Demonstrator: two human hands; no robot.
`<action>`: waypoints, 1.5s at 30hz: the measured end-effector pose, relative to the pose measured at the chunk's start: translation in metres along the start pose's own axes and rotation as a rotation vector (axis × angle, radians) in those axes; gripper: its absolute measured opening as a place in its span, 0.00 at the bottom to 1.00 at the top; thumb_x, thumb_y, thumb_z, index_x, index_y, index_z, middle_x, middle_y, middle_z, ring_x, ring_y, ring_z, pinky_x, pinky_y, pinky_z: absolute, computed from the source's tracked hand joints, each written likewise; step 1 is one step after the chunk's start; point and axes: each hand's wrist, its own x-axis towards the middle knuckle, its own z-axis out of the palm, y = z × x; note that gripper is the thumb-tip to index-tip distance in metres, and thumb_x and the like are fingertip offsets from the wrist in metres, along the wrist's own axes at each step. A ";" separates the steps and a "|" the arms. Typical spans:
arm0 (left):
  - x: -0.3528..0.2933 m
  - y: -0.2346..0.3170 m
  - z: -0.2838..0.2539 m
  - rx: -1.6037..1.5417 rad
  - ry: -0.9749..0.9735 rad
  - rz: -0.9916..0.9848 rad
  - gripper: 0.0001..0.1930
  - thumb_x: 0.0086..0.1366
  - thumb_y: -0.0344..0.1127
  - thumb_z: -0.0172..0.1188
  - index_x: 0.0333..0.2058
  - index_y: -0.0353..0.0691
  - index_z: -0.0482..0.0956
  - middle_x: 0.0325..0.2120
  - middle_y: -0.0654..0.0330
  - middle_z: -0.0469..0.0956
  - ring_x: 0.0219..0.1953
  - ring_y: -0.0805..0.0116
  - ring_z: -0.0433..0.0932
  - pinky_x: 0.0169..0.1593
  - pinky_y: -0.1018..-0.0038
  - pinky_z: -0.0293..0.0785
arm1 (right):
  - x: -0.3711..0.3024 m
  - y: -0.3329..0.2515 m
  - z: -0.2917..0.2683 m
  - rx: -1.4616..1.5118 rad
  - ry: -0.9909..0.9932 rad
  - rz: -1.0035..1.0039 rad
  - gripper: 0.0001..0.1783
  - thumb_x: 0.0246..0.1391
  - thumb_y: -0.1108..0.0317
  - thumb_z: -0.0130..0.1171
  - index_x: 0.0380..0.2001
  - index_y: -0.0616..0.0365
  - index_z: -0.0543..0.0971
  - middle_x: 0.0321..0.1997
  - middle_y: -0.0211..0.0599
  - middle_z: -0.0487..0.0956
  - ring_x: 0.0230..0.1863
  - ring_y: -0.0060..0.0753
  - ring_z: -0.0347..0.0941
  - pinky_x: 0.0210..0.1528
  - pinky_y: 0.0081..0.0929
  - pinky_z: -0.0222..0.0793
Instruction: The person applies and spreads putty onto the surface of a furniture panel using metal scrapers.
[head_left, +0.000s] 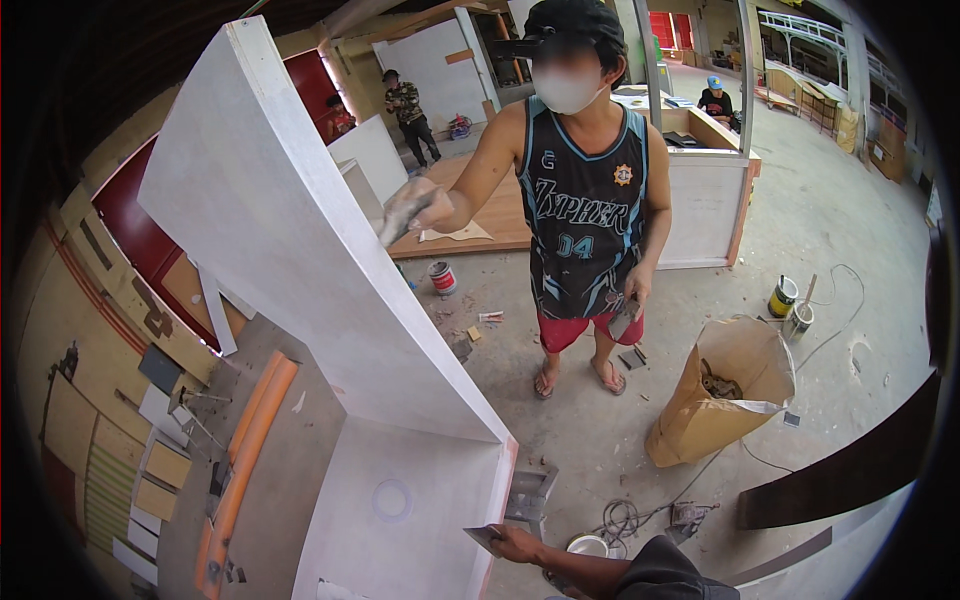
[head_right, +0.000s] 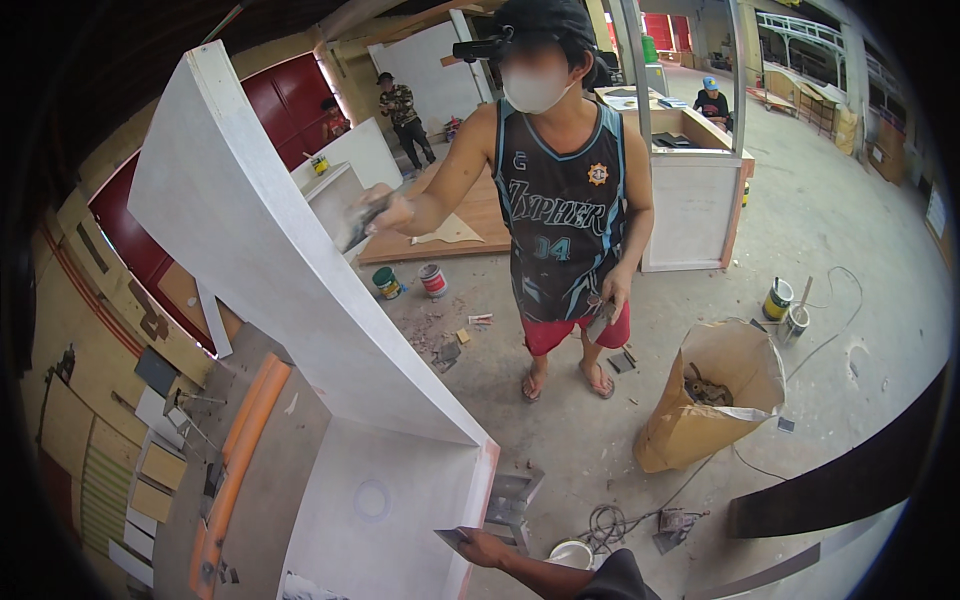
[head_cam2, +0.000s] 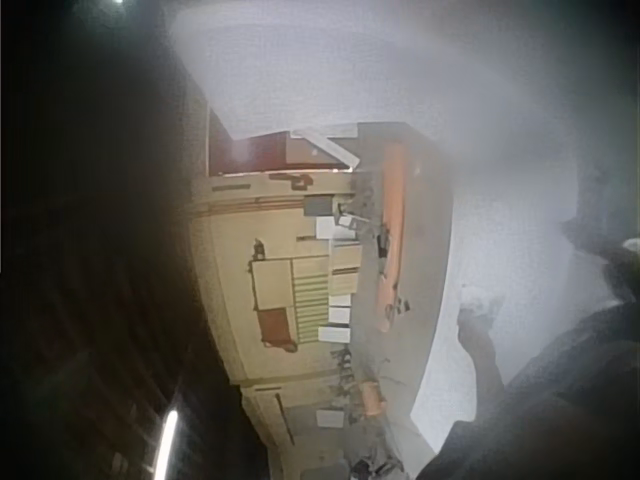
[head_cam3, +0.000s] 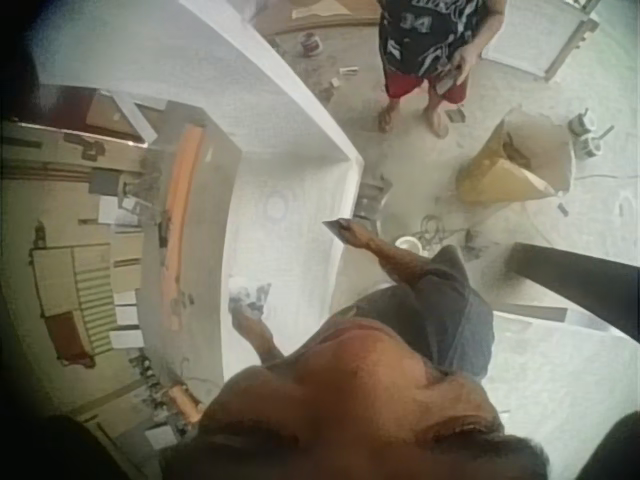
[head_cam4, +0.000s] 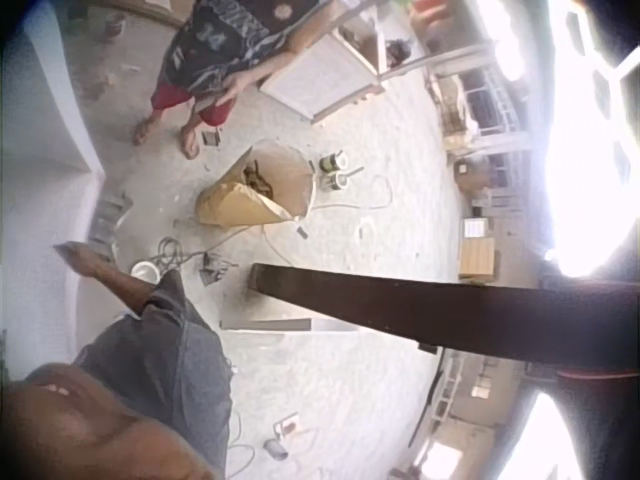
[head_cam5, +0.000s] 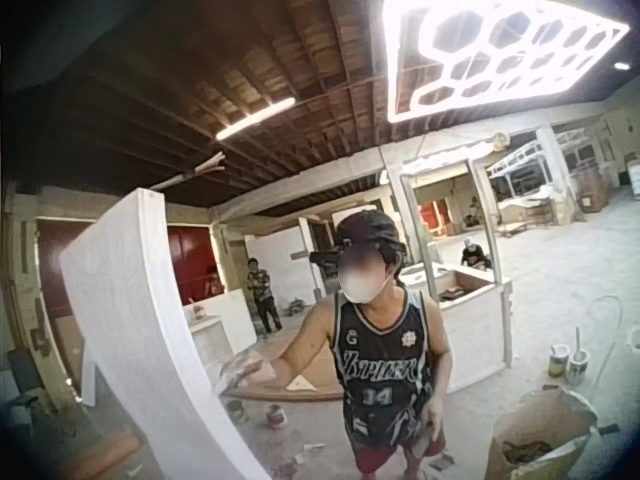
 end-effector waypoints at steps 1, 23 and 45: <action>0.002 -0.006 -0.006 0.082 -0.041 0.054 0.19 0.75 0.44 0.47 0.47 0.32 0.74 0.38 0.60 0.75 0.34 0.70 0.72 0.36 0.74 0.71 | 0.000 -0.008 -0.001 -0.002 0.000 0.004 0.29 0.54 0.59 0.50 0.59 0.61 0.71 0.51 0.59 0.78 0.55 0.58 0.75 0.56 0.43 0.69; -0.021 -0.014 -0.010 -0.120 0.060 -0.101 0.17 0.71 0.41 0.54 0.48 0.33 0.74 0.39 0.59 0.75 0.41 0.67 0.77 0.42 0.74 0.76 | -0.013 -0.123 -0.010 0.593 -0.138 -0.127 0.22 0.67 0.61 0.52 0.58 0.63 0.73 0.51 0.34 0.78 0.53 0.25 0.71 0.59 0.28 0.65; 0.009 0.051 0.060 -0.835 -0.177 -0.208 0.18 0.72 0.54 0.53 0.46 0.47 0.78 0.42 0.68 0.82 0.41 0.75 0.80 0.36 0.74 0.68 | -0.058 -0.254 0.007 1.250 0.095 -0.780 0.23 0.69 0.63 0.49 0.63 0.61 0.65 0.60 0.40 0.73 0.60 0.35 0.70 0.64 0.38 0.64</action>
